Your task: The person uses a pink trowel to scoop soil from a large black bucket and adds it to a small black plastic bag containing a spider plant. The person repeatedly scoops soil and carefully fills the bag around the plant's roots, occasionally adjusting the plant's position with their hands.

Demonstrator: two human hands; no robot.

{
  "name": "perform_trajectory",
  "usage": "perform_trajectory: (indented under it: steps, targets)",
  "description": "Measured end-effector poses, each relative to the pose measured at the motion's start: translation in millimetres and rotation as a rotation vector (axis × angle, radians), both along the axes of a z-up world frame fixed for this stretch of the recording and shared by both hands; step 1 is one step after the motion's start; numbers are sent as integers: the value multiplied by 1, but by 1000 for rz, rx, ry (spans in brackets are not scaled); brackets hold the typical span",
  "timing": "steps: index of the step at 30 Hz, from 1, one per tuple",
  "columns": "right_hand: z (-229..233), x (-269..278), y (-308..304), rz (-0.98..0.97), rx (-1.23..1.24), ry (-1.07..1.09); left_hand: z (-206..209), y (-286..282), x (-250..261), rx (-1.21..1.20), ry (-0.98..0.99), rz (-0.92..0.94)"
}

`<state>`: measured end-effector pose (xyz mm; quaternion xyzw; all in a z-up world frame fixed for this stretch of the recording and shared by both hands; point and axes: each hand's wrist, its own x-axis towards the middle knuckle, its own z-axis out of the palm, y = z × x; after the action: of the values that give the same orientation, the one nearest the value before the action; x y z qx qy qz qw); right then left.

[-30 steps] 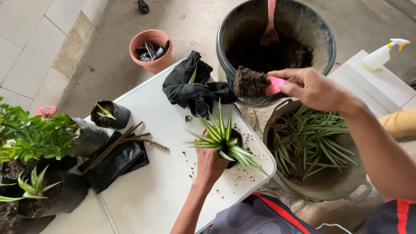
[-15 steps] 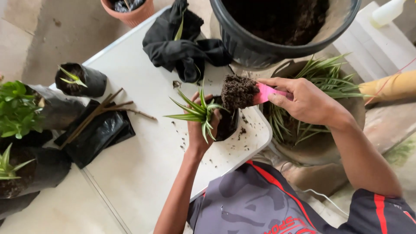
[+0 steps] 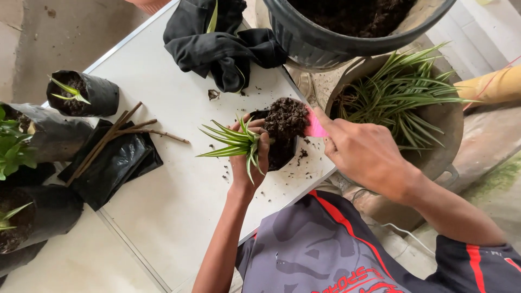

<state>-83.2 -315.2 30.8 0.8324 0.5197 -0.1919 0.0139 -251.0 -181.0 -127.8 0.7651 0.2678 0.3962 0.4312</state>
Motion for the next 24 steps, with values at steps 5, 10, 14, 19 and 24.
perform_trajectory:
  steps: [5, 10, 14, 19, 24]
  targets:
    - [-8, -26, -8, 138, -88, -341, -9, 1, 0, 35, 7, 32]
    - [8, -51, -5, 191, -68, -362, -6, 1, 1, 37, -2, 39]
    - [13, -60, -3, 215, 18, -435, 1, 1, 1, 66, 2, 38]
    - [11, -61, -6, 205, 25, -418, -13, 7, 2, 100, -36, 33]
    - [18, -62, -9, 214, 91, -415, -5, 6, 3, 130, -42, 1]
